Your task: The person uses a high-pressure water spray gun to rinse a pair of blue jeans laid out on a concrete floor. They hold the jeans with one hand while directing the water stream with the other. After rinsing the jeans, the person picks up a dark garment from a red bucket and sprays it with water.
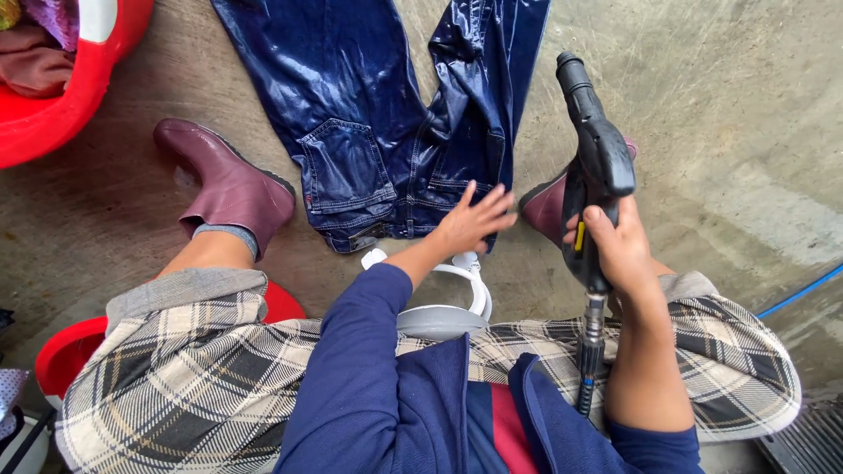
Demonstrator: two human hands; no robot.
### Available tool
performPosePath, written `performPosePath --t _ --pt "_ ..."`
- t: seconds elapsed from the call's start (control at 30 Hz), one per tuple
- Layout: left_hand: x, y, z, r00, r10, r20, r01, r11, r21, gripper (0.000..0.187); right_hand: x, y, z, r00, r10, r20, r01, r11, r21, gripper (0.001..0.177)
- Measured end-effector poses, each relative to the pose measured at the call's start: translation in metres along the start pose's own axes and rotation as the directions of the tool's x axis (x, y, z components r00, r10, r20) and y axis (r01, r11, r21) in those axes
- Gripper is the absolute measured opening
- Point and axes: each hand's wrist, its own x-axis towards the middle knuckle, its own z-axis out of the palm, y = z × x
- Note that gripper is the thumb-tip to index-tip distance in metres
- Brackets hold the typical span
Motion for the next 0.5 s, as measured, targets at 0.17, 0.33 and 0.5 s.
performPosePath --t 0.17,0.33,0.5 --pt "-0.041 -0.005 0.093 0.983 0.026 -0.179 -0.023 0.999 0.023 0.027 0.029 0.055 -0.007 0.998 0.053 -0.023 -0.049 0.988 0.148 0.051" --pt "-0.020 -0.063 0.089 0.862 -0.191 -0.470 0.219 0.976 0.005 0.010 0.045 0.062 -0.002 0.997 0.050 -0.059 -0.047 0.997 0.053 0.057" --pt "-0.081 -0.102 -0.008 0.398 -0.699 -0.594 0.693 0.653 -0.305 0.014 0.047 0.058 0.003 0.995 0.033 -0.094 -0.041 0.996 -0.077 0.051"
